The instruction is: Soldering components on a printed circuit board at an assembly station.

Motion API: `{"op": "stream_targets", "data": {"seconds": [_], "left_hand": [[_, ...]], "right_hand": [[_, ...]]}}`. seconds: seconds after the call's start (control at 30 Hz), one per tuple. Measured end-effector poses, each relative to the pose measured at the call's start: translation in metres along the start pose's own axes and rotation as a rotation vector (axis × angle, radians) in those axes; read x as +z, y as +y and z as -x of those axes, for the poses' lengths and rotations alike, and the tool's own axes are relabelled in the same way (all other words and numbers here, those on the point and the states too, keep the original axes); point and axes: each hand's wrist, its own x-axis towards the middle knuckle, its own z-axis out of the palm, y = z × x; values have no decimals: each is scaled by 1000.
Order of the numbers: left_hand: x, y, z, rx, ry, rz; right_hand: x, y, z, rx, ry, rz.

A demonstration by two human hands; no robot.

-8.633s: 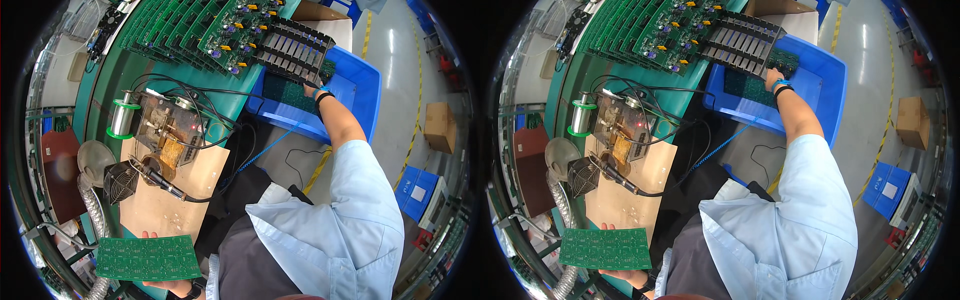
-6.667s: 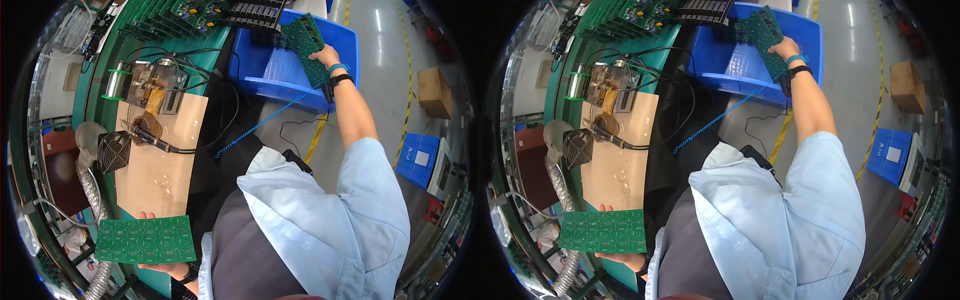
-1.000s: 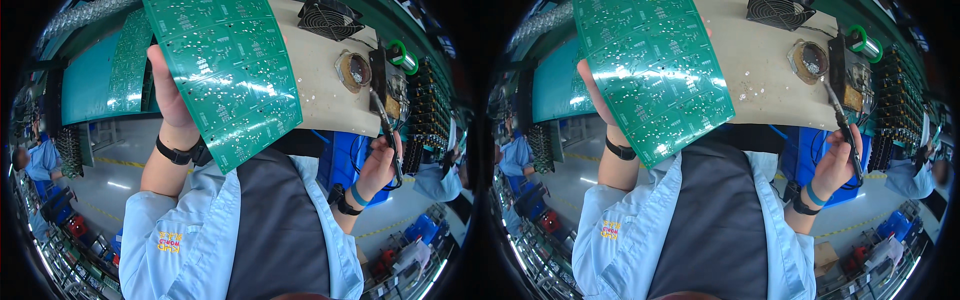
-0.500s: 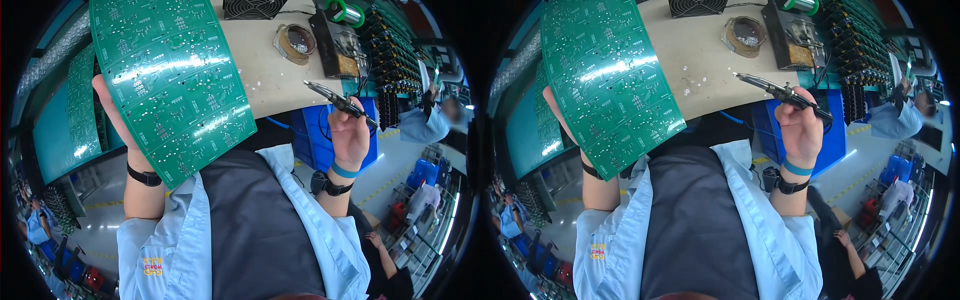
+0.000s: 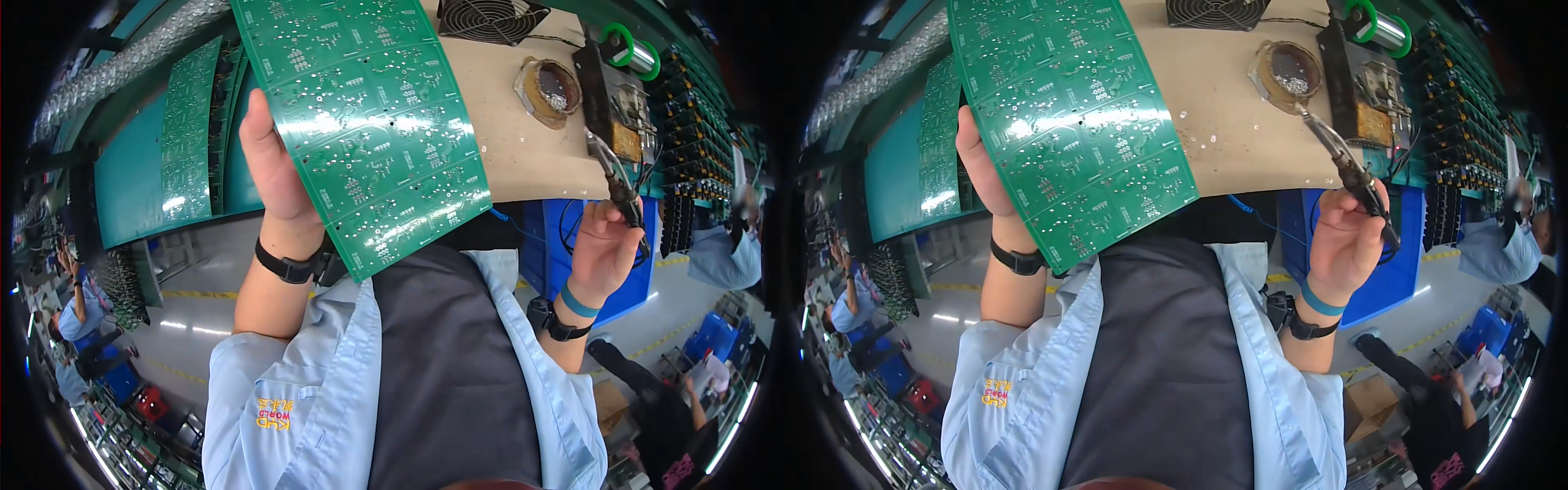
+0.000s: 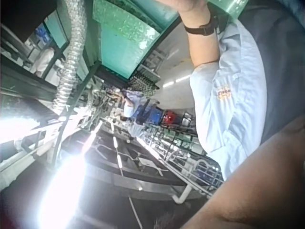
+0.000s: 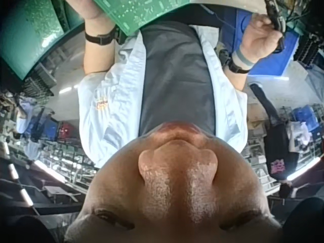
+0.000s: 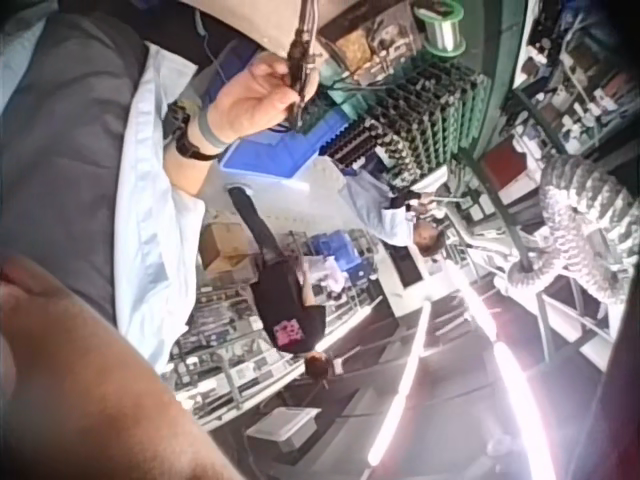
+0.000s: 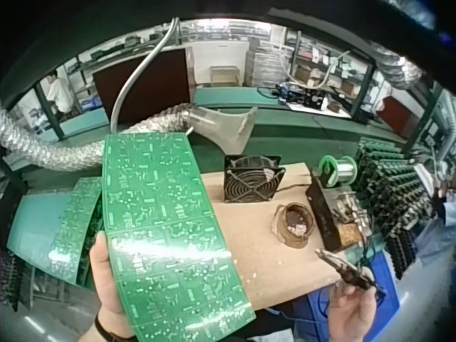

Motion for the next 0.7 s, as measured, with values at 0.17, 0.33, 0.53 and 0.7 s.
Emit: {"op": "stream_targets", "data": {"seconds": [0.17,0.33,0.53,0.7], "left_hand": [[4,-1,2,31,29,-39],[4,-4,5,60,-25,-20],[3,-8,12,89,15,-95],[4,-10,18,101,85,-85]], "right_hand": [[9,0,6,-160,26,214],[20,0,11,-259,30,478],[28,7,14,-258,19,523],[38,11,16,-262,-21,547]]}}
